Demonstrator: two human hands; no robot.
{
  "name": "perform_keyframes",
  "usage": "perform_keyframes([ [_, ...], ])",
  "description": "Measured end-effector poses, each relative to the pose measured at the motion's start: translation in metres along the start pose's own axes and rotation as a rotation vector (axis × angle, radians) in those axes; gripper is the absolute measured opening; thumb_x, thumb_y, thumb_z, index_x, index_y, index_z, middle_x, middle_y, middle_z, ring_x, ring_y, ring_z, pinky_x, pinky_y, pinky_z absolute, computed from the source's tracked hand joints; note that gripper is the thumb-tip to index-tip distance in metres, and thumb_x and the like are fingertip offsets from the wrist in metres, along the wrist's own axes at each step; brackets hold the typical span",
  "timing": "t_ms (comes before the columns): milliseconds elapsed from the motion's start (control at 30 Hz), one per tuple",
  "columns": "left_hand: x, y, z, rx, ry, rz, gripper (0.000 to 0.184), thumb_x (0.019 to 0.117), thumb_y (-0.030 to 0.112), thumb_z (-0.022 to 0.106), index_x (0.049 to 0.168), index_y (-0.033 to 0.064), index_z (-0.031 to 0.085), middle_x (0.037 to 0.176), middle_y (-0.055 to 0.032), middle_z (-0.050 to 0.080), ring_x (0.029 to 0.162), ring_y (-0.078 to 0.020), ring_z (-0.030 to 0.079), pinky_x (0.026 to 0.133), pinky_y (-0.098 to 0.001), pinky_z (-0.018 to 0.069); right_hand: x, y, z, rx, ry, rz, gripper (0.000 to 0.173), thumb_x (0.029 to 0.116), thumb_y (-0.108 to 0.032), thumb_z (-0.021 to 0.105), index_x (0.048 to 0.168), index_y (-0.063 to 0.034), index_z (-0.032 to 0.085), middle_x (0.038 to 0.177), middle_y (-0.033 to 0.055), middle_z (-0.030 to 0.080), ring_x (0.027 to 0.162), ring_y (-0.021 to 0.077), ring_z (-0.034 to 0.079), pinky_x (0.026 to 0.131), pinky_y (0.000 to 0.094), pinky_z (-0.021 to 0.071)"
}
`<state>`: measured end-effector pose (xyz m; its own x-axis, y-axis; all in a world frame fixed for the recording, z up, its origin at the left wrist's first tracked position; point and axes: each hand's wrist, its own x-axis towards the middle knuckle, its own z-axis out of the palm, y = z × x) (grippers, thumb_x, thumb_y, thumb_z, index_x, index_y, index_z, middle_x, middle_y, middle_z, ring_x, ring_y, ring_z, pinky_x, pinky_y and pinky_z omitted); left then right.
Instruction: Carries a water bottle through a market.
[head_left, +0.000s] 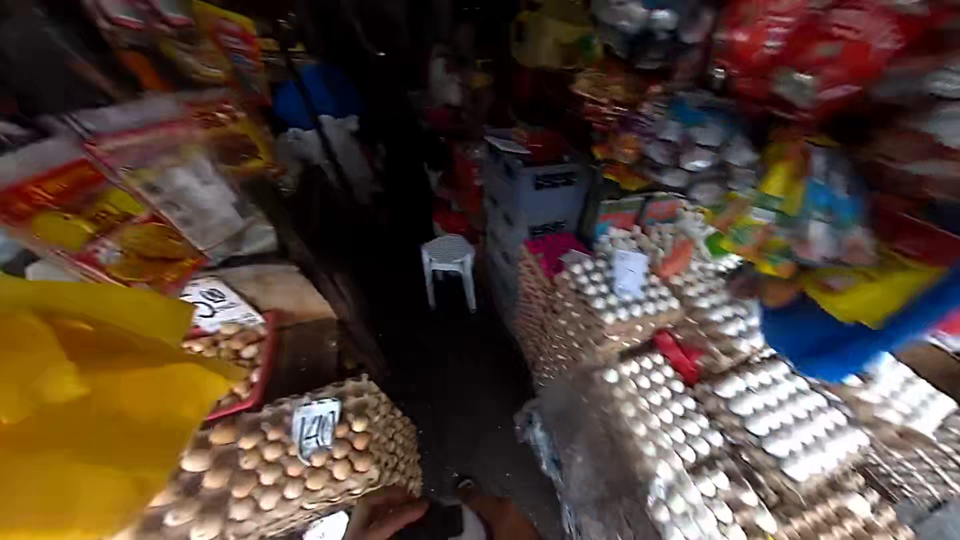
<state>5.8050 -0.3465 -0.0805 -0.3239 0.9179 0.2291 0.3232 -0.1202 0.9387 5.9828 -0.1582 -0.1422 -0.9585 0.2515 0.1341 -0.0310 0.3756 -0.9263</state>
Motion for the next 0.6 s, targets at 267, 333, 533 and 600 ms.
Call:
perform_keyframes([
  [267, 0.217, -0.012, -0.14, 0.223, -0.174, 0.057, 0.052, 0.0948, 0.021, 0.071, 0.145, 0.0173, 0.057, 0.153, -0.0084, 0.051, 0.141, -0.0244, 0.049, 0.116, -0.0476, 0.0462, 0.213, 0.01, -0.097, -0.051, 0.062, -0.002, 0.108, 0.0615, -0.049, 0.097, 0.15, -0.0093, 0.05, 0.137, 0.0069, 0.066, 0.124, 0.013, 0.063, 0.106, 0.0413, 0.0556],
  [333, 0.268, -0.039, -0.156, 0.22, -0.128, 0.054, 0.053, 0.0922, 0.027, 0.076, 0.142, 0.0178, 0.06, 0.15, -0.0069, 0.054, 0.138, -0.0233, 0.052, 0.114, -0.0483, 0.0474, 0.261, 0.027, -0.117, -0.032, 0.078, 0.055, 0.111, 0.0593, -0.047, 0.098, 0.151, -0.0104, 0.049, 0.137, 0.0068, 0.066, 0.124, 0.0127, 0.063, 0.107, 0.04, 0.0549],
  [533, 0.426, -0.132, -0.227, 0.052, -0.205, 0.082, 0.045, 0.0937, 0.023, 0.074, 0.137, 0.0178, 0.063, 0.152, -0.0067, 0.053, 0.14, -0.0249, 0.05, 0.116, -0.0492, 0.0449, 0.414, 0.104, -0.174, 0.001, 0.117, 0.089, 0.105, 0.0593, -0.046, 0.098, 0.146, -0.0053, 0.054, 0.134, 0.0103, 0.067, 0.123, 0.0149, 0.064, 0.108, 0.0407, 0.0537],
  [600, 0.486, -0.15, -0.261, -0.013, -0.283, 0.067, 0.037, 0.0967, 0.022, 0.07, 0.133, 0.0165, 0.066, 0.155, -0.0092, 0.05, 0.143, -0.0279, 0.046, 0.118, -0.0512, 0.0421, 0.475, 0.122, -0.2, 0.018, 0.071, 0.133, 0.103, 0.0596, -0.043, 0.098, 0.145, -0.0047, 0.055, 0.13, 0.0126, 0.069, 0.12, 0.0188, 0.066, 0.105, 0.0445, 0.0549],
])
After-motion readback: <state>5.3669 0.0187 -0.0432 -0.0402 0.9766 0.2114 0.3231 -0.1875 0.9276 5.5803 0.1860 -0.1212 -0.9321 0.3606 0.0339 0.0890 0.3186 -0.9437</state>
